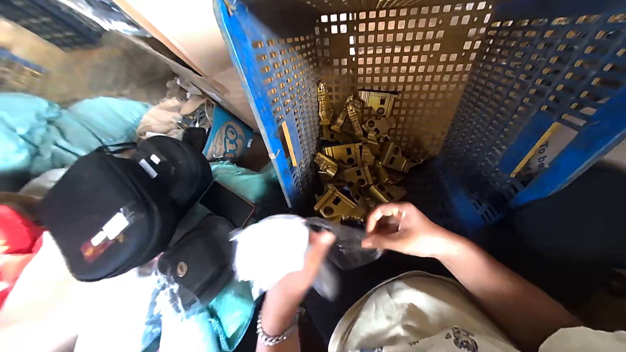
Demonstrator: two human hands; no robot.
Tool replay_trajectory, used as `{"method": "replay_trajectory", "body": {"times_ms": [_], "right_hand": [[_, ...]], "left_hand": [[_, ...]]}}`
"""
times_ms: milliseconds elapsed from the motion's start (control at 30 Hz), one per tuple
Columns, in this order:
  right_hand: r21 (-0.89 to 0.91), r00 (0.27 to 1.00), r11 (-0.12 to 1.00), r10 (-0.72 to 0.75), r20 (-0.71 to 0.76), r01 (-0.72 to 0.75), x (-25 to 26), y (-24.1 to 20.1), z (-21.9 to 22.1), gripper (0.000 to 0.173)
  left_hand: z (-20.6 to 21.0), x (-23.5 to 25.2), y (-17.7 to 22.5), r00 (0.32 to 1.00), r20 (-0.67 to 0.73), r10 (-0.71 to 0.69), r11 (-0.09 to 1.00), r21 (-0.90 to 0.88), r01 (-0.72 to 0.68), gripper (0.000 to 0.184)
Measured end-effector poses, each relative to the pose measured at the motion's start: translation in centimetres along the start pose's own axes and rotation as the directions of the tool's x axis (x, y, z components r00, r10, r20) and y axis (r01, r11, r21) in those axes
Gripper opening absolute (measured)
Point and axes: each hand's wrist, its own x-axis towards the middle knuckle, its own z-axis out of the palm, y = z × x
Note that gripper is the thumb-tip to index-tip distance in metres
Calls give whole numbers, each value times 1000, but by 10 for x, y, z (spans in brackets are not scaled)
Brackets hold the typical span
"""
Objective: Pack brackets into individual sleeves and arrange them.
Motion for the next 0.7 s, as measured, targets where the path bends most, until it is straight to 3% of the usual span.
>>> {"method": "replay_trajectory", "body": {"times_ms": [67,133,233,300,367,400,467,533,567,600,700], "right_hand": [[-57,992,998,-20,124,27,7,-4,15,19],[-105,992,993,-34,125,47,15,-2,17,16],[-73,997,996,-57,-58,53,25,3,9,11],[-36,980,999,-43,-193,37,34,7,6,8],[-177,980,984,-25,-196,-10,47,19,9,14],[-327,989,944,-14,-148,-35,55,29,13,24],[-647,998,761,67,14,-43,72,54,21,41],[-842,964,539,216,156,16,87,71,25,43],[-863,964,502,197,176,55,90,78,25,37],[-843,978,533,134,159,64,89,81,23,31],[-550,987,832,-140,-85,70,75,66,7,26]], "left_hand": [[14,-9,0,963,237,-131,978,-128,164,29],[19,-10,-13,974,147,-172,974,-120,190,23],[8,-6,-22,983,-13,-183,970,-168,178,26],[6,-7,-28,990,-60,-128,978,-173,116,27],[5,-6,-34,990,-135,-46,991,-129,28,26],[4,-5,-36,985,-170,-9,995,-100,-8,25],[1,1,-36,978,-203,54,997,-50,-65,24],[-2,8,-36,967,-222,128,992,12,-128,18],[-5,11,-36,957,-244,159,987,58,-149,15],[-9,13,-36,947,-266,180,982,102,-158,14],[-17,19,-33,948,-281,150,986,114,-123,15]]}}
